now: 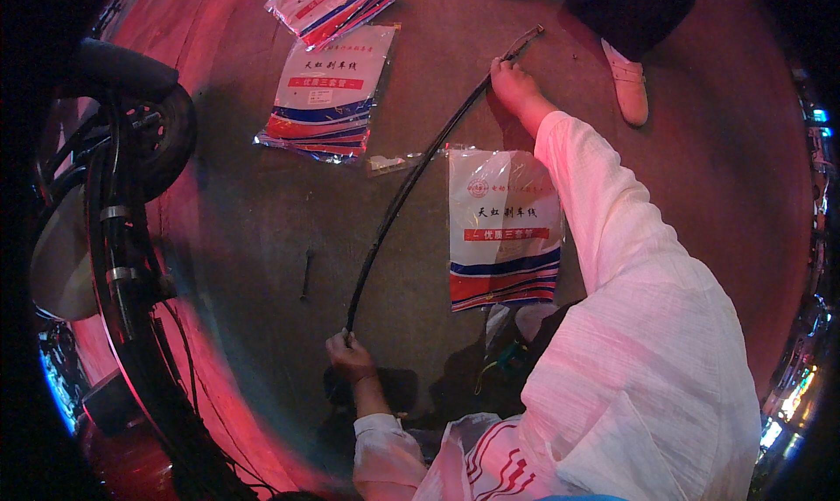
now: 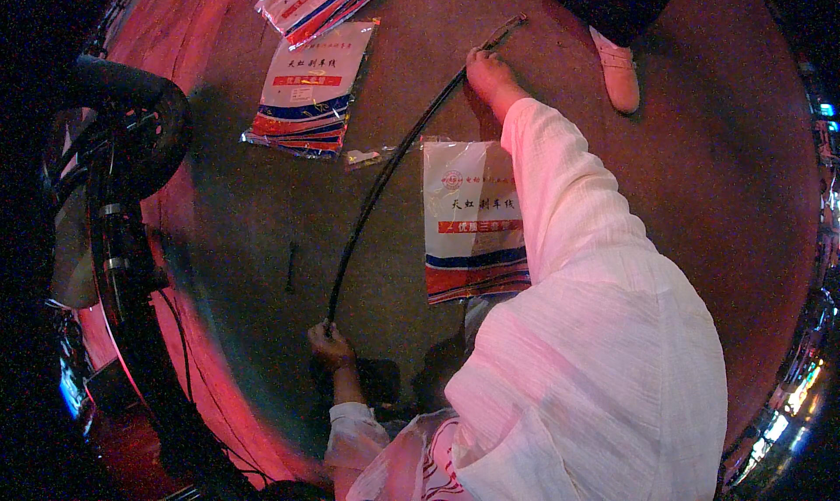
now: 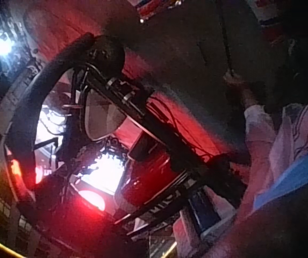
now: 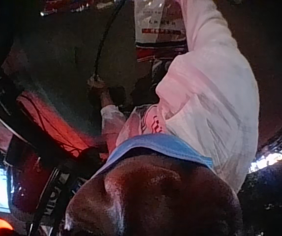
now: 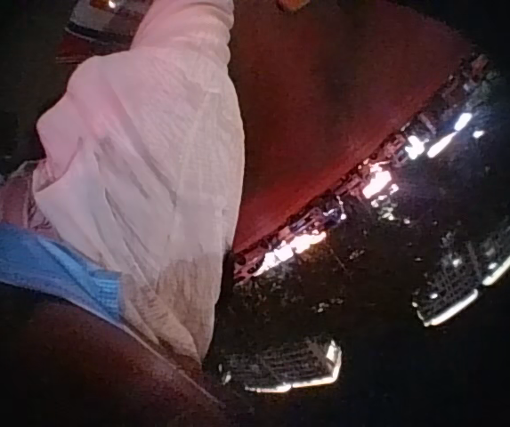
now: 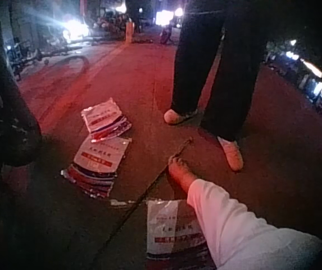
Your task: The person sits on the ground and repeatedly opens plastic packages containing black cables. They remove the cables from the packaging, inspect them, and place them on the floor next to the opened wrappers.
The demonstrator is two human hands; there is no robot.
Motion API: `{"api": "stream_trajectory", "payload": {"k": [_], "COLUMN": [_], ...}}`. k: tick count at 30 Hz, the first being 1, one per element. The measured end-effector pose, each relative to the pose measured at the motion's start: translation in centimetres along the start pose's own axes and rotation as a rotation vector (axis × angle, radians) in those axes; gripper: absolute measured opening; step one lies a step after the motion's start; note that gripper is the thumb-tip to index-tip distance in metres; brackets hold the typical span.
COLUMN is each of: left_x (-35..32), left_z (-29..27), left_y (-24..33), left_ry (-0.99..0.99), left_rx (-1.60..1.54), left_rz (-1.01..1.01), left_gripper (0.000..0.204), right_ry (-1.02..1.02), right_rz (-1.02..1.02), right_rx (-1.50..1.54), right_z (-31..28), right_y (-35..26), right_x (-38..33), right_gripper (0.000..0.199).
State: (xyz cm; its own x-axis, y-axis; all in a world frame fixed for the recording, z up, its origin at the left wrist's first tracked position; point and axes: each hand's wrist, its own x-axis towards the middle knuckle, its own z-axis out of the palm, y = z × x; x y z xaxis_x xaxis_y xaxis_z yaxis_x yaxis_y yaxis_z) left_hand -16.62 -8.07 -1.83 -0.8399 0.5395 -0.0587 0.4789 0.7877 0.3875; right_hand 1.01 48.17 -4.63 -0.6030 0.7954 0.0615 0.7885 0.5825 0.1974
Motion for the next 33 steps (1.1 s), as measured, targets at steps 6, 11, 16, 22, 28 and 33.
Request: {"api": "stream_trajectory", "payload": {"k": [6,11,16,22,28,33], "left_x": [0.0,-0.1,-0.1,-0.2,-0.1,-0.3], "left_z": [0.2,-0.1,0.1,-0.4,0.2,0.3], "left_y": [-0.3,0.0,-0.1,0.7,1.0,-0.4], "left_ry": [0.004,-0.004,-0.013,-0.013,-0.030,-0.036], "left_rx": [0.017,0.023,0.031,0.094,0.097,-0.050], "left_rz": [0.018,0.010,-0.019,-0.018,-0.073,-0.065], "left_gripper": [0.013,0.013,0.013,0.013,0.013,0.014], "right_ry": [0.041,0.069,0.106,0.019,0.199,-0.121], "right_rz": [-0.018,-0.039,-0.050,-0.023,0.048,-0.633], "right_rx": [-0.028,-0.065,-0.077,-0.031,0.039,0.746], "right_z": [0.4,1.1,2.1,1.7,-0.6,-7.5], "right_y": [0.1,0.2,0.6,0.4,-2.3,-13.9], "right_x": [0.0,0.2,0.2,0.2,-2.1,-15.8], "right_gripper": [0.034,0.034,0.036,0.041,0.043,0.031]}}
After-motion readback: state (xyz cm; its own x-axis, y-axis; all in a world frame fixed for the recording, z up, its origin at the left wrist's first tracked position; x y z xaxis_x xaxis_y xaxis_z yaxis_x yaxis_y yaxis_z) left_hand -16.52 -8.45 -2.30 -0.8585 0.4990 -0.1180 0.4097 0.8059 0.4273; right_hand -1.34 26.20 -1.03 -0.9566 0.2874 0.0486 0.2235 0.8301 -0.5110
